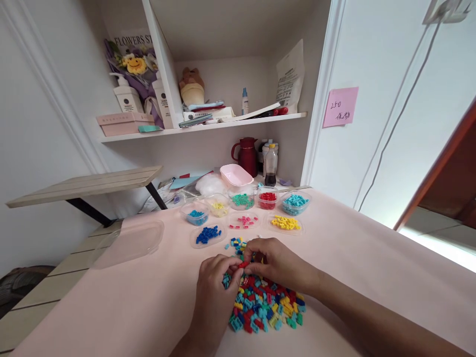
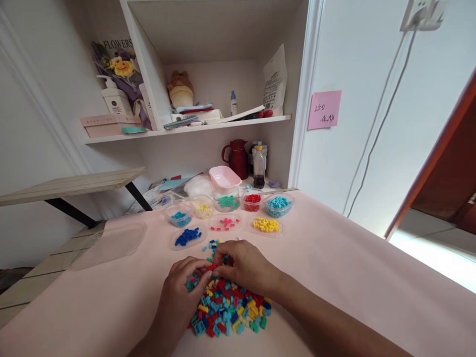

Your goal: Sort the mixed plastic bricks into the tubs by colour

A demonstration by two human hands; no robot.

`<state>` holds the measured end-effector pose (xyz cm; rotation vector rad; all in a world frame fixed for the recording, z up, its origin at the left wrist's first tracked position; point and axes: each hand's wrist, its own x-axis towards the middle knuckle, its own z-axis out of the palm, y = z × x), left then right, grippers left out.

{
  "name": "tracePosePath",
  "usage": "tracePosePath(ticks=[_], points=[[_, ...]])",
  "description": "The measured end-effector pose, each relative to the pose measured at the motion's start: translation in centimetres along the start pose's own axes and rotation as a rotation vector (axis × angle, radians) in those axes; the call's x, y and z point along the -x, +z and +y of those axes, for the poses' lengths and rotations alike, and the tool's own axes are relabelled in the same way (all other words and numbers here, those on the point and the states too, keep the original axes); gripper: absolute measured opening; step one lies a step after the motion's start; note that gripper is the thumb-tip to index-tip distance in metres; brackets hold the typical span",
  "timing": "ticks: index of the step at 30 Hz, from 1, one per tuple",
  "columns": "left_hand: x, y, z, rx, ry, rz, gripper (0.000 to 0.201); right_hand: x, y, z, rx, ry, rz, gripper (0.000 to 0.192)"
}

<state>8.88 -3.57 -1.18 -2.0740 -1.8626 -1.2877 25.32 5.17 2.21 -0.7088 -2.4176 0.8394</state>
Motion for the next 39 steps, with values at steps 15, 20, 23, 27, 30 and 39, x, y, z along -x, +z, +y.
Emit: tracePosePath(ticks=[15, 20, 23, 27, 30, 39], points=[[0.0, -0.2, 0.0, -0.007, -0.062, -0.017, 0.014, 0.0, 0.1, 0.2, -0.096, 0.020, 0.035, 0.013], [0.3, 0.0, 0.0, -0.018, -0.030, -0.011, 0.014, 0.1, 0.2, -0.1, -0.071, 0.008, 0.028, 0.013], [0.3, 0.0, 0.1, -0.019, -0.014, -0.005, 0.013, 0.1, 0.1, -0.2, -0.074, -0.033, 0.017, 0.006], [0.3, 0.0, 0.2, -0.014, -0.032, 0.002, 0.016, -0.1, 0.1, 0.2, -0.168, -0.055, -0.002, 0.005], [0.3, 0.0, 0.1, -0.016, -0.040, 0.014, 0.016, -0.2, 0.3, 0.6, -0.274, -0.029, -0.011, 0.008], [0.2, -0.1, 0.1, -0.011, -0.046, 0.037, 0.010, -0.2, 0.3, 0.5, -0.340, 0.019, -0.002, 0.017]])
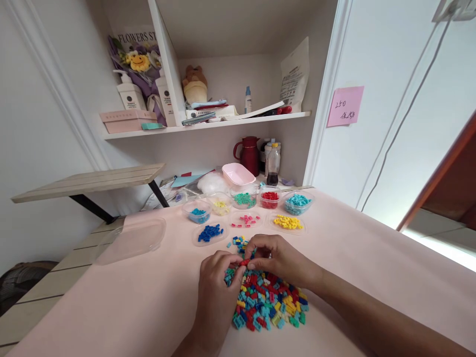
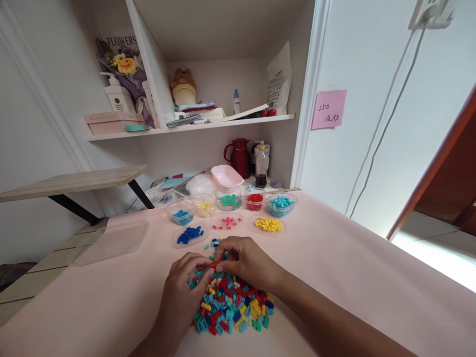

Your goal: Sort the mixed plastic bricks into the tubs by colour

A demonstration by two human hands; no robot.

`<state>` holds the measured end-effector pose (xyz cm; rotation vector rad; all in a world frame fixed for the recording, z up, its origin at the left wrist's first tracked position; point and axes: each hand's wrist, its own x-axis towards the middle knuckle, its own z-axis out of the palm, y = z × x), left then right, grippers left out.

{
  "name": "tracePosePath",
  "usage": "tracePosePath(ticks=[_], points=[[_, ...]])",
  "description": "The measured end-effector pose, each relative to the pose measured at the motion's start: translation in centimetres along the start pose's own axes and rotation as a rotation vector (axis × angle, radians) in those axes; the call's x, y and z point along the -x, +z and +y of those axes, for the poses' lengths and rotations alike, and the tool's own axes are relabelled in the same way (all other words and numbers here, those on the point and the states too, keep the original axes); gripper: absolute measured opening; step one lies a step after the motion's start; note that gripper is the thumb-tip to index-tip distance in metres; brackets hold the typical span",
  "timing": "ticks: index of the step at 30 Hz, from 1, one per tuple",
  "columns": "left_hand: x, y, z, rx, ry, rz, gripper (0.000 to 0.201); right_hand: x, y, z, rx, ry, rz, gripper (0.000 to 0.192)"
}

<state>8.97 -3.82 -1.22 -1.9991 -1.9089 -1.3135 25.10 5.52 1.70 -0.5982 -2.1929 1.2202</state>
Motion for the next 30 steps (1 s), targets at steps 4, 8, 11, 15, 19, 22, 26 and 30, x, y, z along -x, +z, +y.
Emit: tracePosePath(ticks=[4, 8, 11, 15, 19, 22, 26, 30], points=[[0.02, 0.13, -0.12, 0.001, 0.011, 0.016, 0.011, 0.01, 0.08, -0.04, 0.028, 0.008, 0.004, 0.016], [-0.10, 0.19, -0.21, -0.005, 0.002, 0.012, 0.011, 0.09, 0.18, -0.03, 0.051, 0.003, 0.019, 0.014], [-0.14, 0.17, -0.16, -0.004, -0.017, -0.002, 0.011, 0.15, 0.23, -0.18, 0.082, 0.002, 0.016, 0.014], [-0.10, 0.17, -0.07, 0.025, -0.018, -0.014, 0.009, 0.20, 0.23, -0.35, 0.129, -0.022, 0.017, 0.011], [-0.08, 0.20, -0.08, 0.056, -0.042, -0.034, 0.009, 0.17, 0.15, -0.32, 0.142, -0.017, -0.001, 0.008], [-0.12, 0.20, -0.12, 0.082, -0.052, -0.052, 0.009, 0.15, 0.14, -0.28, 0.171, -0.029, 0.004, 0.008], [-0.14, 0.20, -0.16, 0.111, -0.067, -0.064, 0.010, 0.20, 0.17, -0.28, 0.219, -0.043, 0.008, 0.007], [-0.12, 0.20, -0.19, 0.122, -0.081, -0.075, 0.009, 0.21, 0.18, -0.31, 0.281, -0.072, 0.019, 0.008]])
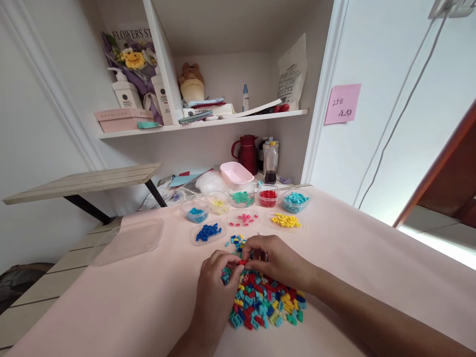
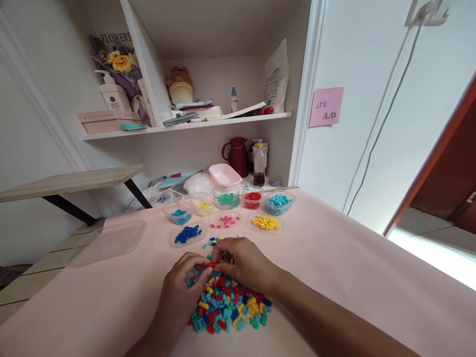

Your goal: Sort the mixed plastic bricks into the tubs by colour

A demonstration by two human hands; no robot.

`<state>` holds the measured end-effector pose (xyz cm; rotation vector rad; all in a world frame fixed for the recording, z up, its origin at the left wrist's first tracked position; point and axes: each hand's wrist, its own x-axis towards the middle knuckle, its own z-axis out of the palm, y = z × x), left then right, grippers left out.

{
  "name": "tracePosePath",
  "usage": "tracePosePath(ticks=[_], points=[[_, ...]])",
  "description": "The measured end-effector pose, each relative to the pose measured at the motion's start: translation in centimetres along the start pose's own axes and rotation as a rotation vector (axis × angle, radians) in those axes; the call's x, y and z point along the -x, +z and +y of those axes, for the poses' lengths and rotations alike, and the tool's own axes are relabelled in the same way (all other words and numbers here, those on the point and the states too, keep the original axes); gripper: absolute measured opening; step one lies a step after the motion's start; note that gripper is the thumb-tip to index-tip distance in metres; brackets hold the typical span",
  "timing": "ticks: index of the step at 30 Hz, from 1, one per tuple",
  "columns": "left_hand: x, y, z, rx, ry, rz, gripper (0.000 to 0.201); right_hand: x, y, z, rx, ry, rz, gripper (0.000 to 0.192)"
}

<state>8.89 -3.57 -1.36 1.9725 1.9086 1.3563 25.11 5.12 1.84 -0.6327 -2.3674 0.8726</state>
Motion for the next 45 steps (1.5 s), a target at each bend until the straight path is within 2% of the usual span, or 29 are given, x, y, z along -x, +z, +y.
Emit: tracePosePath(ticks=[7, 16, 21, 31, 45], points=[[-0.02, -0.06, 0.09, 0.032, -0.004, -0.001, 0.012, 0.00, -0.04, -0.17, 0.084, -0.015, 0.030, 0.012], [-0.09, -0.01, 0.06, 0.053, -0.041, -0.007, 0.014, 0.05, -0.05, -0.23, 0.074, -0.030, 0.042, 0.012], [-0.06, -0.03, 0.02, 0.076, -0.036, 0.028, 0.012, 0.04, 0.08, 0.01, 0.048, -0.039, 0.045, 0.024], [-0.04, -0.05, -0.01, 0.084, -0.024, -0.009, 0.013, -0.02, 0.08, -0.33, 0.085, -0.045, 0.059, 0.009], [0.07, 0.18, -0.42, 0.082, -0.071, -0.035, 0.013, 0.11, 0.33, 0.11, 0.104, -0.050, 0.069, 0.013]])
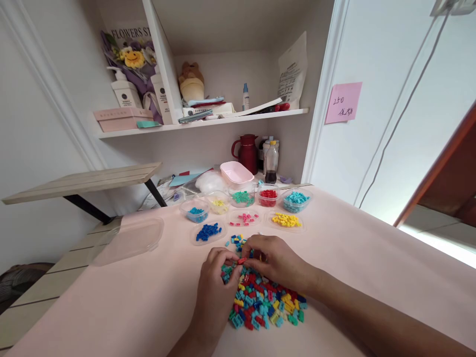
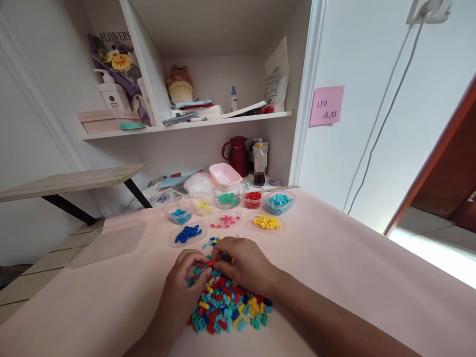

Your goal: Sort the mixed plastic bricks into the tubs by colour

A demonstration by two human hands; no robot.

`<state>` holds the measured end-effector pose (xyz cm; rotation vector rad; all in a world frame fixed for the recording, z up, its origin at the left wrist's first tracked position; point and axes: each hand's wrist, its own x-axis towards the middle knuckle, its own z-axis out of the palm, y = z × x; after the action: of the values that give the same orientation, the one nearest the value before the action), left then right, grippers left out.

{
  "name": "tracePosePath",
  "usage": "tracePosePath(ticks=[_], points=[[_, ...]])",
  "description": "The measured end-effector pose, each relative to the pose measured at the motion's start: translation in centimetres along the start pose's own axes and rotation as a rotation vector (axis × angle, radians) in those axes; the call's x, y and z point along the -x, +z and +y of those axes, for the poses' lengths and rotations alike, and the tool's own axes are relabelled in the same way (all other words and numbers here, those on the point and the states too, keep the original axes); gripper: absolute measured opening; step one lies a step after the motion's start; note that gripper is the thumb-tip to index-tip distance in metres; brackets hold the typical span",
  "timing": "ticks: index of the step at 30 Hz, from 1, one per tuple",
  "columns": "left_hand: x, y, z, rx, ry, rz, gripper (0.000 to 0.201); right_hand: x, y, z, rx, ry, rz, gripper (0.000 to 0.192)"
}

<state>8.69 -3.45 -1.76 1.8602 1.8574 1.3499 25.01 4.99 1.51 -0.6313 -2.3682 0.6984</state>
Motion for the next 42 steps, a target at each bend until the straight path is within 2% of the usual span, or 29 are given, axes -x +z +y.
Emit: tracePosePath(ticks=[19, 35, 42], points=[[0.01, 0.07, -0.01, -0.026, -0.072, -0.039, 0.010, -0.10, 0.44, 0.47, 0.002, -0.037, 0.009, 0.013], [-0.13, 0.11, 0.03, -0.015, -0.083, -0.051, 0.009, 0.02, 0.58, 0.67, 0.025, -0.079, -0.027, 0.018], [-0.15, -0.04, 0.33, -0.007, -0.074, -0.047, 0.010, -0.03, 0.58, 0.41, 0.050, -0.083, -0.039, 0.014]])
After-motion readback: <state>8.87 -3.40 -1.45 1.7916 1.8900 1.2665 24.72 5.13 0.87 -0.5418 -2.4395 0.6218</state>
